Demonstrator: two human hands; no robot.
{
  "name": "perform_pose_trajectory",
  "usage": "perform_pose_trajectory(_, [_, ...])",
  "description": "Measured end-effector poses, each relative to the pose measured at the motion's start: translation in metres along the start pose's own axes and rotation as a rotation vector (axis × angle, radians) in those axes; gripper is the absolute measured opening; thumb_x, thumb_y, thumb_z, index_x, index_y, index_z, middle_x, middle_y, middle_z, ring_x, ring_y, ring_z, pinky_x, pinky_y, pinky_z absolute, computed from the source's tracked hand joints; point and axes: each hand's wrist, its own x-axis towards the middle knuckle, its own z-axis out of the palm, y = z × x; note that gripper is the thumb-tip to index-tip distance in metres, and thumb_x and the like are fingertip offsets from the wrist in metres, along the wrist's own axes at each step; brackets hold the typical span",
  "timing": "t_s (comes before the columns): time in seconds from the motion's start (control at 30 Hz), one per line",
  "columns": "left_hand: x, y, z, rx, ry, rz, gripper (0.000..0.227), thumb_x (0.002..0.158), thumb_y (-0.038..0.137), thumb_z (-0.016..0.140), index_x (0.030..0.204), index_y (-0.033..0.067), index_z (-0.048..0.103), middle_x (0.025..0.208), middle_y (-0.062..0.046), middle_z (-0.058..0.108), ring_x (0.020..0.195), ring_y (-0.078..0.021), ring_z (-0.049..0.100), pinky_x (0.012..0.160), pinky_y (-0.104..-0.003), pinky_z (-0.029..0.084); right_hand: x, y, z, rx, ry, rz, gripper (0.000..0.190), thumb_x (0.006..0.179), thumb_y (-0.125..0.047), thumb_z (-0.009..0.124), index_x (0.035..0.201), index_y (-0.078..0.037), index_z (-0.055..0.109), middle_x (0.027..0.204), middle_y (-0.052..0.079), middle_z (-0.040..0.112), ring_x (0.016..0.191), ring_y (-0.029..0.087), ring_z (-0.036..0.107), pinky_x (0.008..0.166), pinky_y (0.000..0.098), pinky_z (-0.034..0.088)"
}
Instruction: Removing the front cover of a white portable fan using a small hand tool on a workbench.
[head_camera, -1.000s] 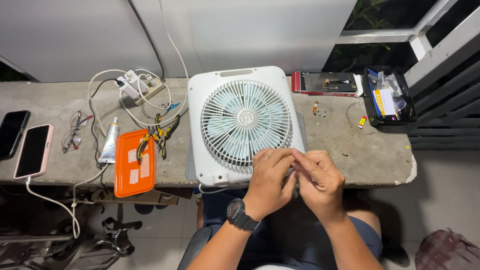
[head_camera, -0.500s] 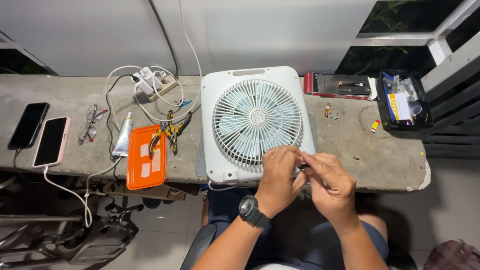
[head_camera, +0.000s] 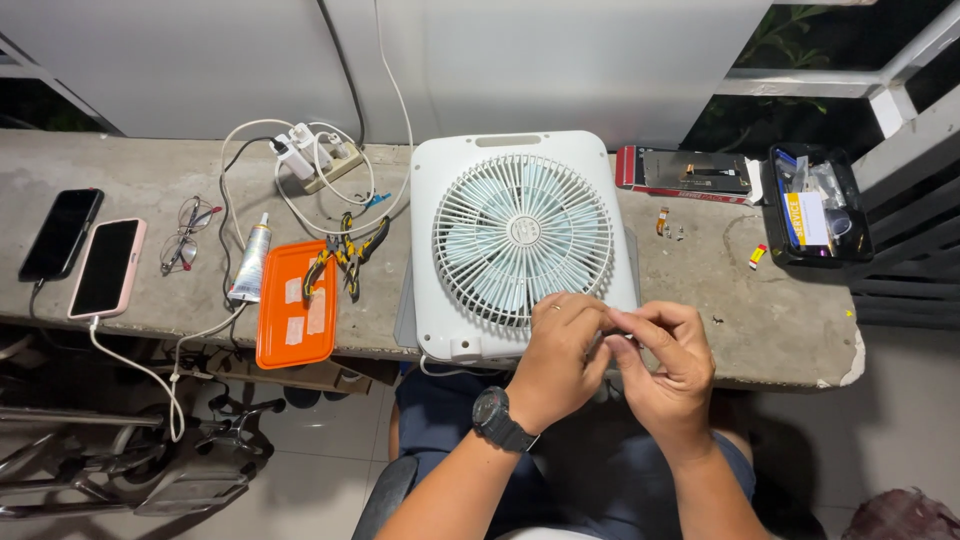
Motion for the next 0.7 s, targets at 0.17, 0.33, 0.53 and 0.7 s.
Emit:
perform_pose_trajectory(0.17, [0.000,-0.001,0.009,0.011,0.042,-0.027,0.021,0.091,0.008,0.074,0.099,0.0083,0.055,0.111,-0.007,0.062,0.110,-0.0277,0.065,0.108,-0.046,0.040,0.010,-0.015,0.002,0.042,-0.007,0.004,0.033,0.101,0.015,0.071,0.129,-0.004,0.076,0.119,0.012,0.071,0.105,0.022,0.074,0.094,0.0288,0.063])
perform_pose_trajectory(0.33, [0.006,0.013,-0.010,-0.095,-0.014,-0.057,0.009,0.097,0.008,0.064,0.102,0.0102,0.058,0.131,-0.005,0.069,0.128,-0.0268,0.067,0.116,-0.047,0.040,0.012,-0.011,-0.002,-0.011,-0.078,0.065,0.036,0.108,0.005,0.061,0.143,-0.001,0.067,0.127,0.015,0.077,0.118,0.026,0.076,0.104,0.0356,0.063])
perform_pose_trajectory(0.53, [-0.004,0.000,0.002,-0.101,0.002,-0.072,0.035,0.095,0.005,0.061,0.129,0.0097,0.057,0.117,-0.003,0.072,0.113,-0.0254,0.072,0.118,-0.049,0.041,0.006,-0.003,0.000,-0.018,-0.008,0.066,0.037,0.097,-0.005,0.087,0.132,-0.012,0.077,0.113,0.008,0.061,0.102,0.018,0.065,0.095,0.0294,0.057])
perform_pose_trajectory(0.7, [0.000,0.001,0.010,-0.024,0.108,-0.087,0.033,0.089,0.005,0.072,0.117,0.0117,0.058,0.090,0.001,0.059,0.085,-0.0229,0.061,0.102,-0.043,0.043,0.009,-0.012,-0.001,0.111,-0.115,0.038,0.045,0.105,0.016,0.057,0.144,-0.004,0.066,0.128,0.014,0.073,0.122,0.026,0.074,0.108,0.0336,0.063])
